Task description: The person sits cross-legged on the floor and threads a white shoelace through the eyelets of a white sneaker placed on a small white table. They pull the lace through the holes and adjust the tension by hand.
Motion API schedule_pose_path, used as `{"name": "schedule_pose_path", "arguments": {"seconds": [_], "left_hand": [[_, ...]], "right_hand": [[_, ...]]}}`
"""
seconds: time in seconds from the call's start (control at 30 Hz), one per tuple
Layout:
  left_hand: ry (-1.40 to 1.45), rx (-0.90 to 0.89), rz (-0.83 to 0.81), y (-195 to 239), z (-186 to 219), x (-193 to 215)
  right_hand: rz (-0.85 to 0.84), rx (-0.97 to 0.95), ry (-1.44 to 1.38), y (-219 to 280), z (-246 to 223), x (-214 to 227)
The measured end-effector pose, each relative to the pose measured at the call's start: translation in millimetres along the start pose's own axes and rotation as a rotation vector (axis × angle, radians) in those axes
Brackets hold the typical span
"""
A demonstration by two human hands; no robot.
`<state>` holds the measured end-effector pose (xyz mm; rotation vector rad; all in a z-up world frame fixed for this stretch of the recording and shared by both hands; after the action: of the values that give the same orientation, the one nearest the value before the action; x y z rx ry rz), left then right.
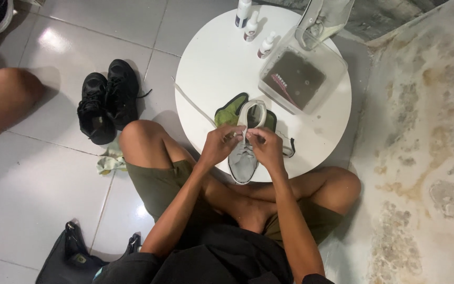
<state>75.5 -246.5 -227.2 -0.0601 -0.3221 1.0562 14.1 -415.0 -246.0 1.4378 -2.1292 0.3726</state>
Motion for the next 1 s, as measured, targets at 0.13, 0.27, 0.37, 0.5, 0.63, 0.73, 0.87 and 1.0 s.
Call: {"name": "schedule_pose_path", "arguments": {"seconds": [0.13,0.27,0.37,0.5,0.63,0.73,0.87,1.0], "left_hand": [[-0.027,0.048,0.019,0.4,-10.1,-2.1],[-0.027,0.120,-0.010,-5.2,-19.1,-6.5],[-0.057,0.108,-0.013,-10.6,-8.1,-0.8],[-0.038,0.157,0.044,-8.1,-42.4,6.0],[0.213,0.116,0.204,-11.5,-29.5,35.8],[0.285,0.078,0.244,-16.3,-15.1,57.6],[0.274,0.048,0.270,-23.5,-2.2,90.6],[0.250,0.044,0.368,-28.2,25.5,130.3]], "right_hand": [[-0.082,-0.063,-0.109,5.3,-17.7,5.8],[-0.141,-0.105,-0.107,9.4,-21.4,10.6],[-0.166,-0.077,-0.090,9.4,-12.2,13.5],[-0.134,-0.062,0.016,20.4,-20.4,30.9],[-0.095,-0.043,0.004,32.2,11.1,41.0],[-0.039,-0.019,0.054,38.0,24.0,54.2],[-0.036,0.008,0.026,41.4,25.2,66.8],[0.020,0.056,-0.024,38.7,46.2,52.8]]}}
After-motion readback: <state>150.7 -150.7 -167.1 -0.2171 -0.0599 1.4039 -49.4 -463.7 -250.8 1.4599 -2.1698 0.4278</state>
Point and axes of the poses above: each hand's wrist, its own y-axis away from the middle knuckle, its own x-axis out of the back of the hand, z = x × y, the point moved 5 cm from there along -y, towards the middle knuckle, and after that the axes turned 10 degrees about -x, right-handed, at the moved point
